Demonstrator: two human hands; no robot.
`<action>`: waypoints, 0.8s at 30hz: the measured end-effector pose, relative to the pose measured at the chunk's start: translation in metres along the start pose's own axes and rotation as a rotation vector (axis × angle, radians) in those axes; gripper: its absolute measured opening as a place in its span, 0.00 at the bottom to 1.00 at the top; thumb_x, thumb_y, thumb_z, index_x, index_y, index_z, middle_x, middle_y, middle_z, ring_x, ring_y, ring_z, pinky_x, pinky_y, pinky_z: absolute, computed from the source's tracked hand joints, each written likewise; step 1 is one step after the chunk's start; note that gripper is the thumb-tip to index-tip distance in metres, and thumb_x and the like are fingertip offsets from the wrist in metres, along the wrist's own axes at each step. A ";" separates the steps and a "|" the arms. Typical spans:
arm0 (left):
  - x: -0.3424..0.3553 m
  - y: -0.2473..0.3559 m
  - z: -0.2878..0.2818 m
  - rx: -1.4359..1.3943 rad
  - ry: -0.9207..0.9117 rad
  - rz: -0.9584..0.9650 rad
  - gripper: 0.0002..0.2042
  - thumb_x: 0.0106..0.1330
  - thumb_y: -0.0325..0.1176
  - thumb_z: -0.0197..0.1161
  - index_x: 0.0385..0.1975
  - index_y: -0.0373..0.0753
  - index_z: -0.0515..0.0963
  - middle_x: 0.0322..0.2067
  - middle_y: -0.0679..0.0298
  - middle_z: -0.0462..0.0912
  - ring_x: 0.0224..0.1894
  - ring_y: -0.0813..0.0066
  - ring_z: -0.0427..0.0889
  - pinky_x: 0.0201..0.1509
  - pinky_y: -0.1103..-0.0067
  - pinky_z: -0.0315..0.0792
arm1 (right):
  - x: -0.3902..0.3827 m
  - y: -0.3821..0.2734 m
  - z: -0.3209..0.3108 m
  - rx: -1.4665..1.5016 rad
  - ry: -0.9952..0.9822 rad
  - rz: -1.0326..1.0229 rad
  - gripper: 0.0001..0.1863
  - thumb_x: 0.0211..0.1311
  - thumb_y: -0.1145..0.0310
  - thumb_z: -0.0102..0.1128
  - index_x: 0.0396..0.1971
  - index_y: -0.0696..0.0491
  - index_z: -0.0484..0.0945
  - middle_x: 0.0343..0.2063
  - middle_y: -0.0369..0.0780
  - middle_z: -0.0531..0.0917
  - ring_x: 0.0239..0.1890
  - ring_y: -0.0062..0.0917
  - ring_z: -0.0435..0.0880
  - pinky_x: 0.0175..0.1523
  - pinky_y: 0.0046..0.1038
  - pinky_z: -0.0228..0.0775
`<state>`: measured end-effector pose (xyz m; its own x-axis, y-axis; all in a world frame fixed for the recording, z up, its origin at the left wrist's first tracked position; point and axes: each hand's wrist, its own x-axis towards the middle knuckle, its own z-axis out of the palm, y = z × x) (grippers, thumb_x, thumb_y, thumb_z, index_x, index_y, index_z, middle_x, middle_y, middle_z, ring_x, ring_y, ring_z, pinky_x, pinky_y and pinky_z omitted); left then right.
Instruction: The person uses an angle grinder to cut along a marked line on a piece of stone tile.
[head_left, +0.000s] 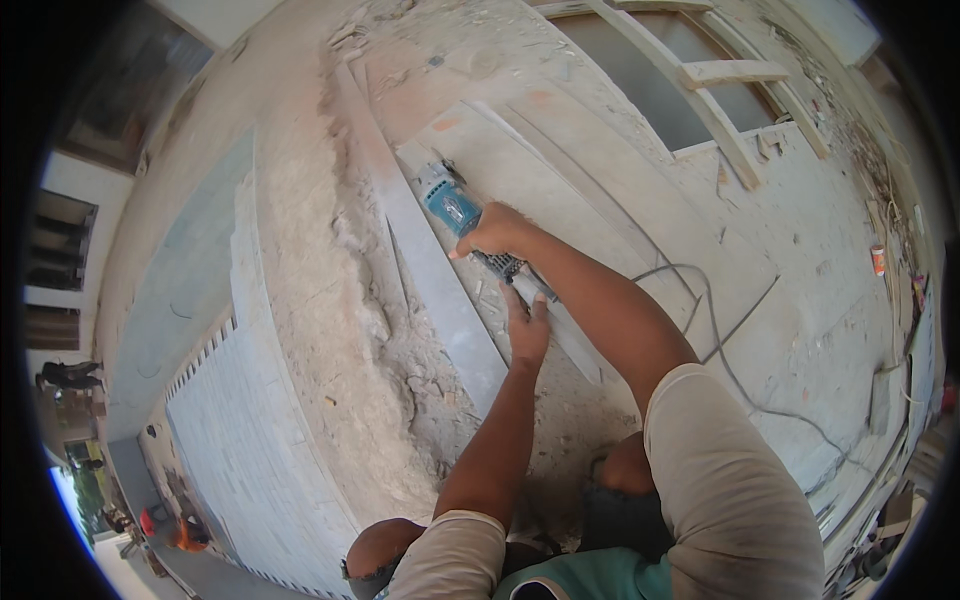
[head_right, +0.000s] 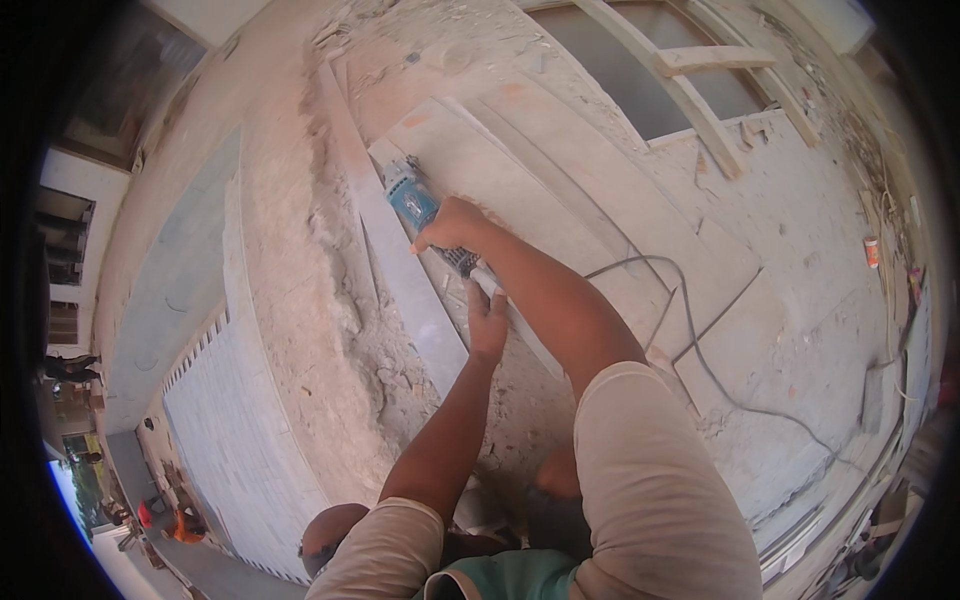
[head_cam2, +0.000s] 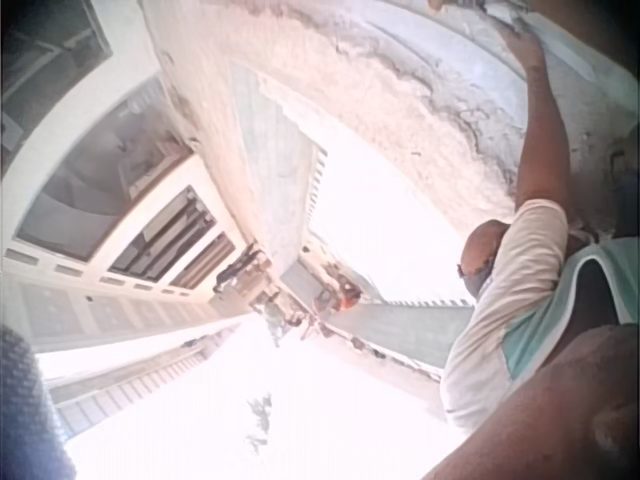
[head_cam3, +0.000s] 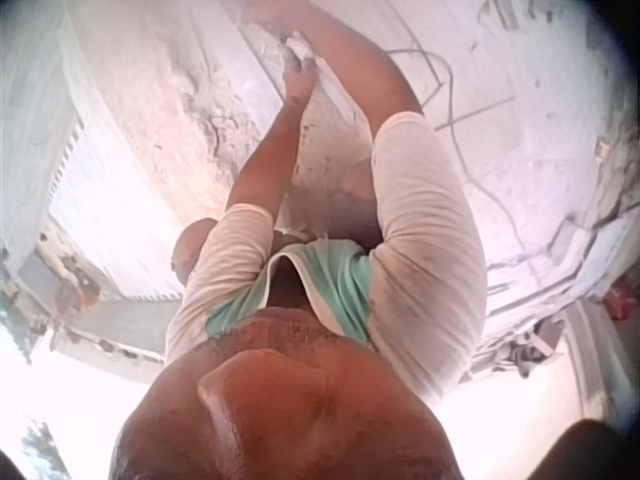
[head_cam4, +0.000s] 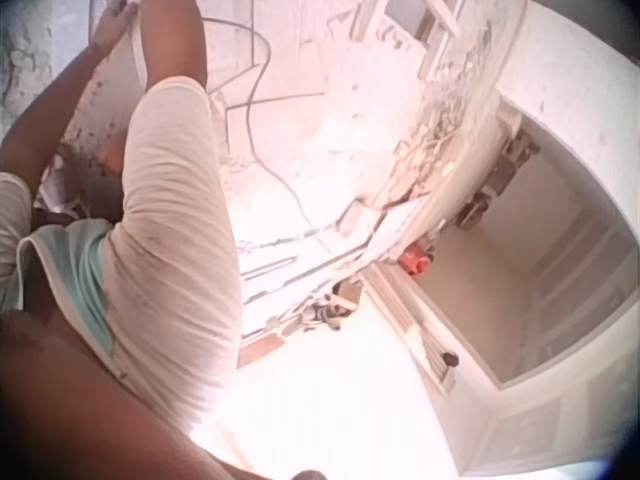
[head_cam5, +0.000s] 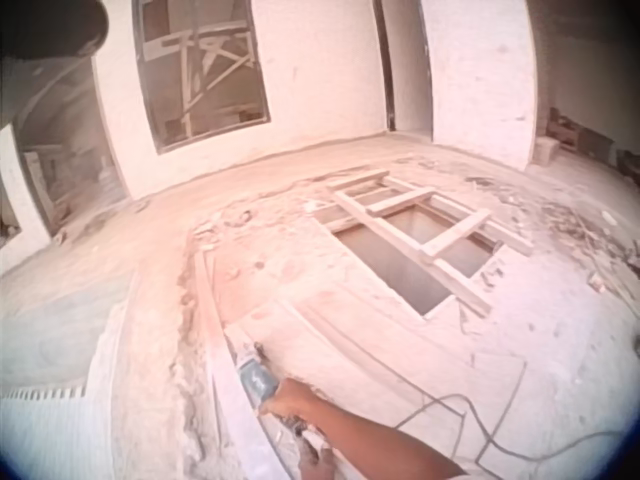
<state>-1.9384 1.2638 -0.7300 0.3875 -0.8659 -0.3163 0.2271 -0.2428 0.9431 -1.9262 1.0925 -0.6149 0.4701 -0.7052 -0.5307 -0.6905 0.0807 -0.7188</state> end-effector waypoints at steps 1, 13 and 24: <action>0.000 -0.001 -0.001 -0.015 -0.021 0.049 0.36 0.73 0.28 0.53 0.72 0.27 0.39 0.68 0.44 0.59 0.69 0.62 0.61 0.70 0.77 0.54 | -0.001 0.001 0.000 0.001 0.000 -0.004 0.38 0.30 0.52 0.82 0.36 0.70 0.81 0.38 0.57 0.84 0.41 0.42 0.86 0.48 0.32 0.75; -0.005 0.009 -0.002 -0.060 -0.020 0.035 0.29 0.73 0.30 0.54 0.69 0.26 0.52 0.60 0.50 0.70 0.60 0.67 0.71 0.64 0.77 0.63 | 0.004 0.004 0.004 -0.001 -0.017 0.030 0.37 0.30 0.52 0.81 0.35 0.70 0.81 0.37 0.56 0.84 0.39 0.39 0.85 0.46 0.31 0.75; -0.004 0.012 -0.006 -0.014 -0.015 -0.036 0.27 0.72 0.31 0.55 0.67 0.26 0.57 0.59 0.50 0.71 0.59 0.68 0.71 0.62 0.78 0.64 | -0.003 0.007 0.006 -0.019 0.003 0.035 0.37 0.31 0.51 0.81 0.35 0.69 0.82 0.37 0.56 0.84 0.39 0.40 0.86 0.47 0.32 0.75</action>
<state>-1.9316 1.2671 -0.7182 0.3651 -0.8633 -0.3484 0.2534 -0.2680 0.9295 -1.9295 1.0999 -0.6211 0.4441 -0.7044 -0.5537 -0.7168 0.0914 -0.6912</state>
